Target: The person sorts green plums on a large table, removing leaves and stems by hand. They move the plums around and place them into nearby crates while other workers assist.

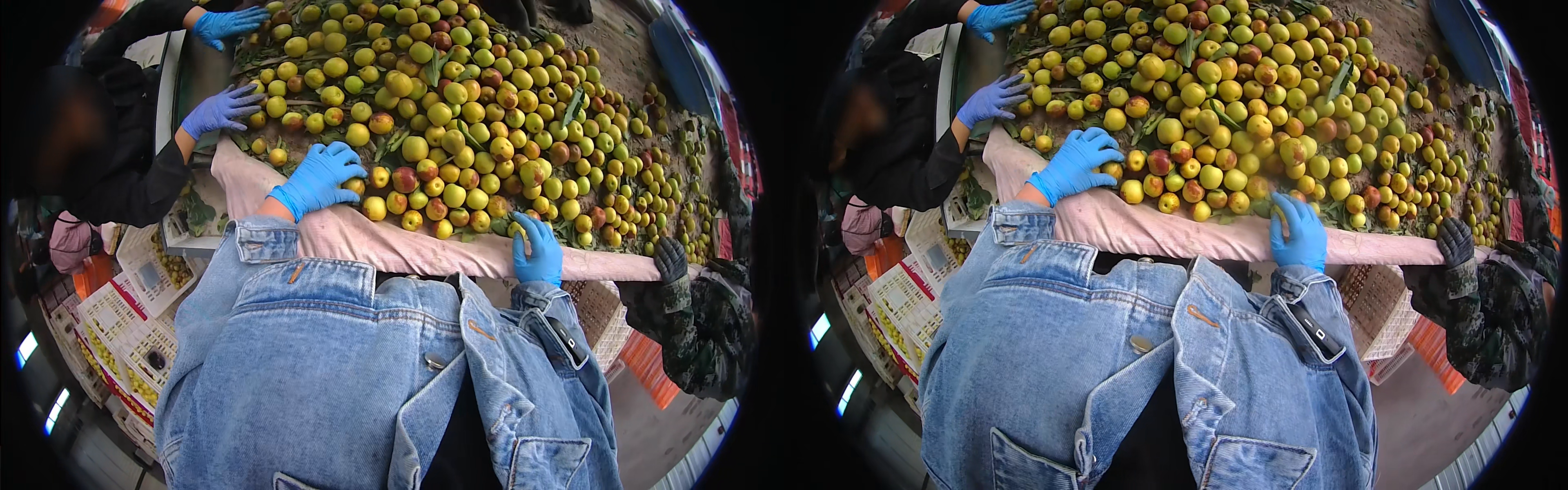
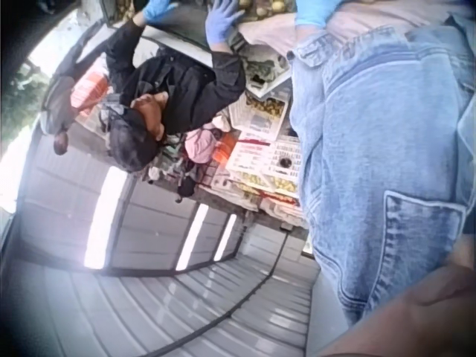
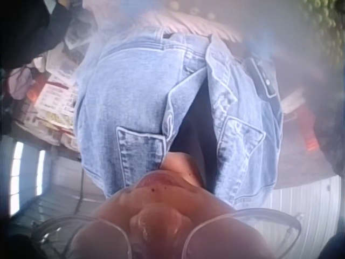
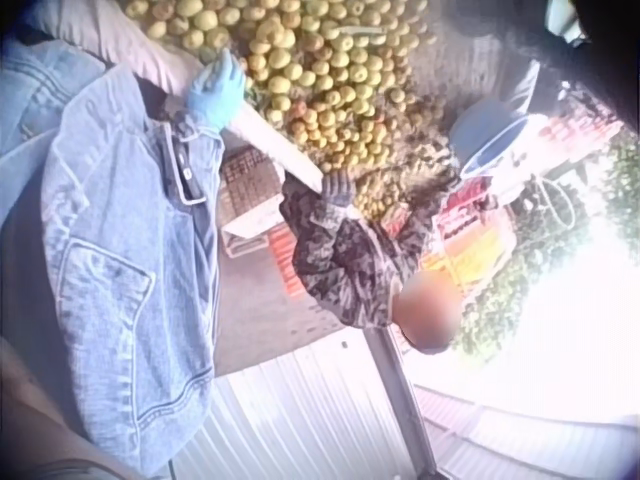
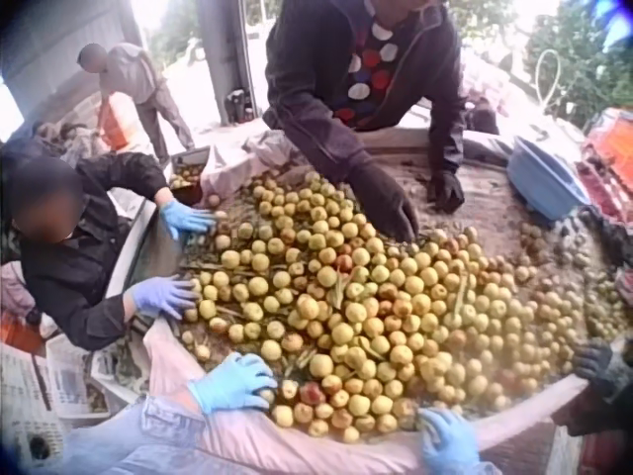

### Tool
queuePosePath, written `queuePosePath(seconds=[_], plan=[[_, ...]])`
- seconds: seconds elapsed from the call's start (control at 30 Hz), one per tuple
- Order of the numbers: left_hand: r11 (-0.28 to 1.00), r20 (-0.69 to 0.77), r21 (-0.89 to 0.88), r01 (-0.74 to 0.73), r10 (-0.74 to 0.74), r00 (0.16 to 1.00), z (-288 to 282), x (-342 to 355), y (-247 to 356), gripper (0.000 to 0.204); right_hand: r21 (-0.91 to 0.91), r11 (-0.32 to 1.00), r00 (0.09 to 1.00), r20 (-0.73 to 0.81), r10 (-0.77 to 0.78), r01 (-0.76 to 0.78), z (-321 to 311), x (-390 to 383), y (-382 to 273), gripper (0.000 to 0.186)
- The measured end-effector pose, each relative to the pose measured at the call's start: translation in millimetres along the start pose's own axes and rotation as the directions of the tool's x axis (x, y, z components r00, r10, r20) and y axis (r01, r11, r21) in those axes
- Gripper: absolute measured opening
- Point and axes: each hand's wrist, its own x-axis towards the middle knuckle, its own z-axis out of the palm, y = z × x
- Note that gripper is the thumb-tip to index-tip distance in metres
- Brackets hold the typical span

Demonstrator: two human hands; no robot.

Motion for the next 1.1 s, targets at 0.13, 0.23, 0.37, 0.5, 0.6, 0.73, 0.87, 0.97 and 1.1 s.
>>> queuePosePath(seconds=[0.13,0.23,0.37,0.5,0.6,0.73,0.87,0.97,1.1], plan=[[0.970,-0.475,-0.139,0.200,-0.243,0.846,-3.6,0.2,-29.1,0.018,0.004,1.000,0.998,-0.049,-0.026,0.026,2.6,0.8,1.5,0.031],[0.975,-0.234,-0.201,0.092,-0.139,0.962,-15.2,8.0,2.7,0.023,0.001,1.000,1.000,-0.030,-0.006,0.006,1.3,-0.5,-1.7,0.030],[0.989,-0.185,0.035,-0.146,0.150,0.971,23.9,5.9,49.2,0.036,0.008,1.000,0.999,-0.033,-0.015,0.015,3.3,-0.3,1.1,0.031],[0.989,-0.137,-0.111,0.094,-0.109,0.985,34.8,14.8,26.0,0.032,0.025,1.000,1.000,-0.016,0.004,-0.004,1.8,-0.3,1.5,0.033],[0.935,-0.428,-0.207,0.290,-0.353,0.832,17.5,26.2,22.3,0.039,0.019,1.000,1.000,0.013,-0.001,0.001,1.3,-2.9,4.3,0.035],[0.999,-0.352,-0.046,0.027,-0.041,0.935,6.4,70.4,52.3,0.059,-0.008,0.998,0.998,0.024,-0.061,0.061,2.4,2.3,2.7,0.040],[0.999,-0.134,0.049,0.003,0.004,0.991,29.2,93.7,84.3,0.058,-0.170,0.950,0.960,0.141,-0.240,0.262,2.8,54.0,-30.2,0.059],[0.927,-0.007,0.291,0.235,-0.244,0.970,25.8,95.8,62.2,0.054,-0.293,0.879,0.923,0.210,-0.323,0.375,19.7,84.7,-36.0,0.061],[0.862,-0.241,0.197,0.468,-0.420,0.875,29.5,71.3,-7.6,0.057,-0.316,0.905,0.955,0.172,-0.240,0.284,45.8,102.5,-7.5,0.062]])
